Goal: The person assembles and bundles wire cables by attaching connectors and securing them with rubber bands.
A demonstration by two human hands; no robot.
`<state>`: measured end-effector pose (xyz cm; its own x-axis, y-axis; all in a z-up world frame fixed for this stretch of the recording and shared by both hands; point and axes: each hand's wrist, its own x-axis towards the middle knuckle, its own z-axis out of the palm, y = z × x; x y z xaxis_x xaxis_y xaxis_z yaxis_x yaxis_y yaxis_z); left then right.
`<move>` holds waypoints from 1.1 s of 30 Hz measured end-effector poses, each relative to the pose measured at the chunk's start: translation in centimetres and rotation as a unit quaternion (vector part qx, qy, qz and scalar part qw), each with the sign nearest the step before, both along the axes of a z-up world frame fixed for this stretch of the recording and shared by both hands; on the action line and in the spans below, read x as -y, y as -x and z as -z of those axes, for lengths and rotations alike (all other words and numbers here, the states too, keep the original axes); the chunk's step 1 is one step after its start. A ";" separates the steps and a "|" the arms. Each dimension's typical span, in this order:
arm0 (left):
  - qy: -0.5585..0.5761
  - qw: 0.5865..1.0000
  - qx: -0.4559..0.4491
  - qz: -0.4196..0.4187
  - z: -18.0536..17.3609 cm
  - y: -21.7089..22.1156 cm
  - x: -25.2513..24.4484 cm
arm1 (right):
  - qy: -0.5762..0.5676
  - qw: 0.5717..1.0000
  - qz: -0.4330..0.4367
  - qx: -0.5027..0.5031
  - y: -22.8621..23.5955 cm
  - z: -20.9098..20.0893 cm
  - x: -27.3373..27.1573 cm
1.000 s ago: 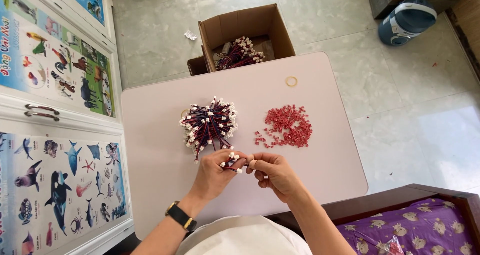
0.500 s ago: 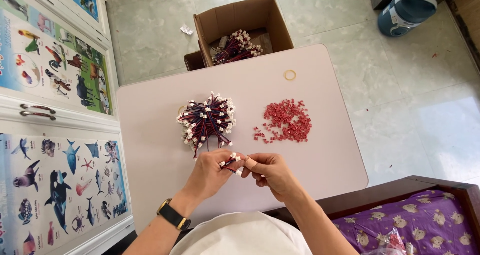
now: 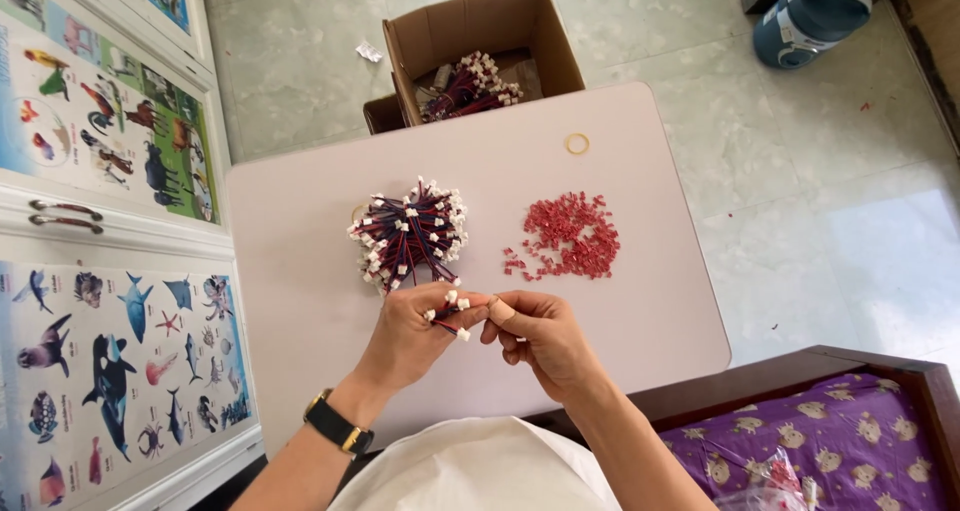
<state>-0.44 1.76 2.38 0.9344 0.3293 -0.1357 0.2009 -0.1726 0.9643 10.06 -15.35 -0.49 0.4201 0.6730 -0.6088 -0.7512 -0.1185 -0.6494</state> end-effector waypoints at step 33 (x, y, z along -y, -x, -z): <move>0.061 0.991 -0.073 -0.094 2.5 1.0 -4.4 | 0.022 0.771 -0.194 0.606 -0.8 4.3 -3.9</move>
